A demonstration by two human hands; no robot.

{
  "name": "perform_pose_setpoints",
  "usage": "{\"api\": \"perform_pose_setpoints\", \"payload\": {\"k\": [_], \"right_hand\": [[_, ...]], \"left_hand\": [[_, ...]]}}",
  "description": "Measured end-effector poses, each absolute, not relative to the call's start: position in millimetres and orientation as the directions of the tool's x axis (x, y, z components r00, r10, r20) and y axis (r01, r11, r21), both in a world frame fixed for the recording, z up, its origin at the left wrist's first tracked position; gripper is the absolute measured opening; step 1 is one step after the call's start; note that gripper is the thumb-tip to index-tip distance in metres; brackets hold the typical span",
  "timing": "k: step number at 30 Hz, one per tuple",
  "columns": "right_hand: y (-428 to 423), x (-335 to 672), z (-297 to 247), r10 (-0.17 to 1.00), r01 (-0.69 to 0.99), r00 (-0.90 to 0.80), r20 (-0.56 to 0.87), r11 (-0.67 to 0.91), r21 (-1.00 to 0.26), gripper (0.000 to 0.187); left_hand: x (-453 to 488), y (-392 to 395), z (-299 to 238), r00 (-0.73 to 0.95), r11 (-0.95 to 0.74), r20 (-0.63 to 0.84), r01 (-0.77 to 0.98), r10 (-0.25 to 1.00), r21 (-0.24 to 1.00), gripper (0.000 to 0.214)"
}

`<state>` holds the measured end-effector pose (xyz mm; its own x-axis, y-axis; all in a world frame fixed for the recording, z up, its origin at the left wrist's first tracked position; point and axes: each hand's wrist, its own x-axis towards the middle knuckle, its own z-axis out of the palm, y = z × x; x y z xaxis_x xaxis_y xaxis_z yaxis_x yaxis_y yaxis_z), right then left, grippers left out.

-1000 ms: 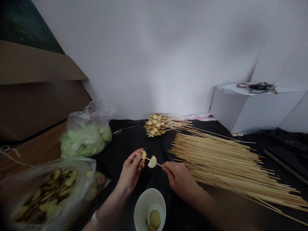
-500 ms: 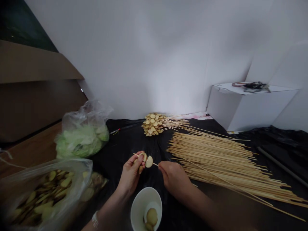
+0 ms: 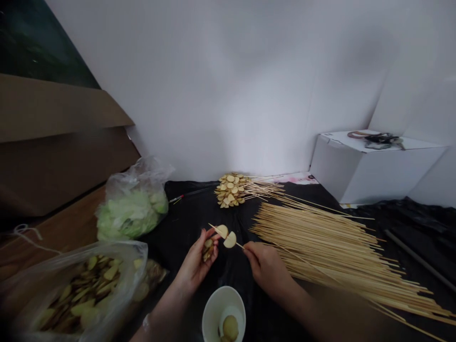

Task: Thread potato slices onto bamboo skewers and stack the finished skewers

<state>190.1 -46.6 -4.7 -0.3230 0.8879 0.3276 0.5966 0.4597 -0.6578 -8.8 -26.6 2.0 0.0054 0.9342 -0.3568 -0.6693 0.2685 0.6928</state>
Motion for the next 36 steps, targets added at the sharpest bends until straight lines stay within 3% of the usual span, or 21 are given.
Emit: {"api": "perform_pose_setpoints", "payload": {"k": [4, 7, 16, 20, 24, 36], "right_hand": [[-46, 194, -1, 0.899, 0.584, -0.313, 0.308, 0.438, -0.684, 0.032], [-45, 197, -4, 0.900, 0.565, -0.312, 0.303, 0.432, -0.703, 0.031], [-45, 198, -8, 0.882, 0.554, -0.349, 0.316, 0.466, -0.690, 0.030], [-48, 199, -10, 0.875, 0.563, -0.339, 0.346, 0.483, -0.670, 0.027], [-49, 201, -16, 0.858, 0.574, -0.352, 0.373, 0.513, -0.638, 0.025], [-43, 208, -24, 0.827, 0.664, -0.408, 0.387, 0.560, -0.496, 0.025]], "left_hand": [[-20, -24, 11, 0.215, 0.400, -0.412, -0.805, 0.886, 0.438, 0.034], [-25, -23, 11, 0.297, 0.432, -0.378, -0.831, 0.877, 0.351, 0.040], [-28, -23, 5, 0.317, 0.427, -0.300, -0.782, 0.900, 0.455, 0.068], [-23, -26, 8, 0.307, 0.433, -0.323, -0.769, 0.895, 0.471, 0.054], [-21, -25, 8, 0.309, 0.436, -0.340, -0.802, 0.888, 0.409, 0.037], [-27, -22, 1, 0.364, 0.481, -0.405, -0.844, 0.839, 0.237, 0.034]]}}
